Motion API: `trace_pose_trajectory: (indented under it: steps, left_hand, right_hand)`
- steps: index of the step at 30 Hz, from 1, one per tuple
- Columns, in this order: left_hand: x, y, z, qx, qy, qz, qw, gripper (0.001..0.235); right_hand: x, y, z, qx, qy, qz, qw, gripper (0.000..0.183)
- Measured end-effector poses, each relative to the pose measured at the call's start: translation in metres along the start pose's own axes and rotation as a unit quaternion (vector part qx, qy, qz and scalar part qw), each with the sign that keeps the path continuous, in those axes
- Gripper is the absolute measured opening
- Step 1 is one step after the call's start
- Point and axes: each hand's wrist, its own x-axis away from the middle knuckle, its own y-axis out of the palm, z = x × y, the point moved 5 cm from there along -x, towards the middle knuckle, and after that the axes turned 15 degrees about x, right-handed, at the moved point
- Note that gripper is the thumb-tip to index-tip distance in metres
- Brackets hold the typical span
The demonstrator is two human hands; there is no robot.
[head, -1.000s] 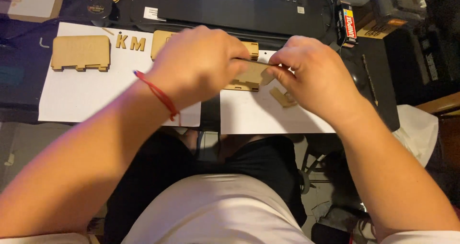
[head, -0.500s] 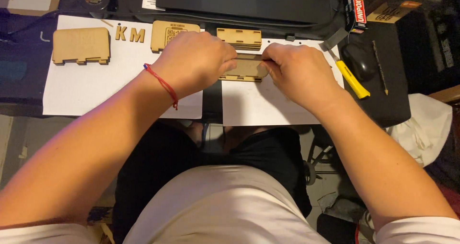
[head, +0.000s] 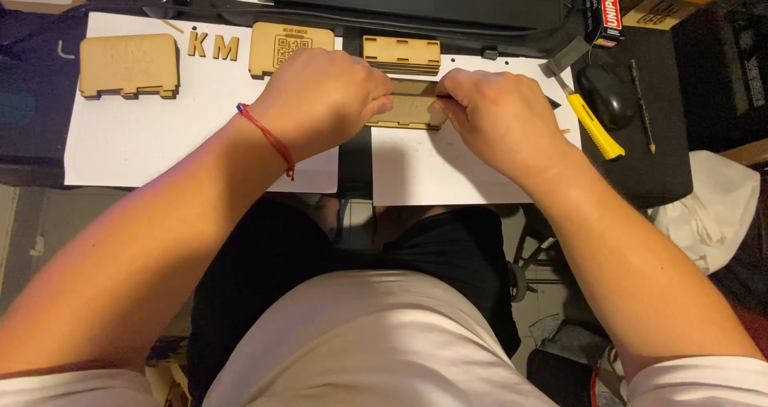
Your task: Assembling small laser-cut wooden boxes by applying glue to the edges and fitting the panels together.
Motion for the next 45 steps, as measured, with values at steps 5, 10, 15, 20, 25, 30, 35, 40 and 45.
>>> trace_pose_trajectory:
  steps: [5,10,15,20,25,30,35,40,45]
  left_hand:
    - [0.000,0.005,-0.002,0.001,0.019,0.013,1.000,0.035]
    - [-0.001,0.006,-0.003,-0.007,0.032,0.036,0.999,0.032]
    - [0.000,0.007,-0.002,-0.015,0.043,0.040,0.998,0.034]
    - [0.000,0.011,-0.005,-0.023,0.060,0.075,0.995,0.034]
    - [0.001,0.010,-0.006,-0.006,0.067,0.089,0.994,0.034]
    - [0.001,0.012,-0.006,-0.014,0.077,0.096,0.992,0.033]
    - [0.001,0.013,-0.005,-0.023,0.080,0.102,0.991,0.036]
    - [0.004,0.012,-0.004,-0.022,0.097,0.122,0.988,0.036]
    - [0.001,0.019,-0.006,-0.060,0.088,0.113,0.988,0.038]
  right_hand:
    - [0.001,0.002,-0.002,0.008,-0.014,0.017,1.000,0.012]
    - [0.001,0.004,-0.001,0.020,-0.006,0.006,1.000,0.013]
    - [0.003,0.005,-0.001,0.023,-0.009,0.010,1.000,0.011]
    - [0.004,0.006,-0.001,0.040,-0.020,0.023,0.999,0.010]
    - [0.006,0.008,-0.002,0.078,-0.023,0.034,0.996,0.015]
    - [0.007,0.010,-0.004,0.103,-0.022,0.037,0.994,0.018]
    - [0.008,0.010,-0.004,0.115,-0.024,0.042,0.992,0.019]
    - [0.010,0.009,-0.007,0.106,-0.014,0.061,0.992,0.016]
    - [0.013,0.009,-0.008,0.102,-0.016,0.056,0.993,0.015]
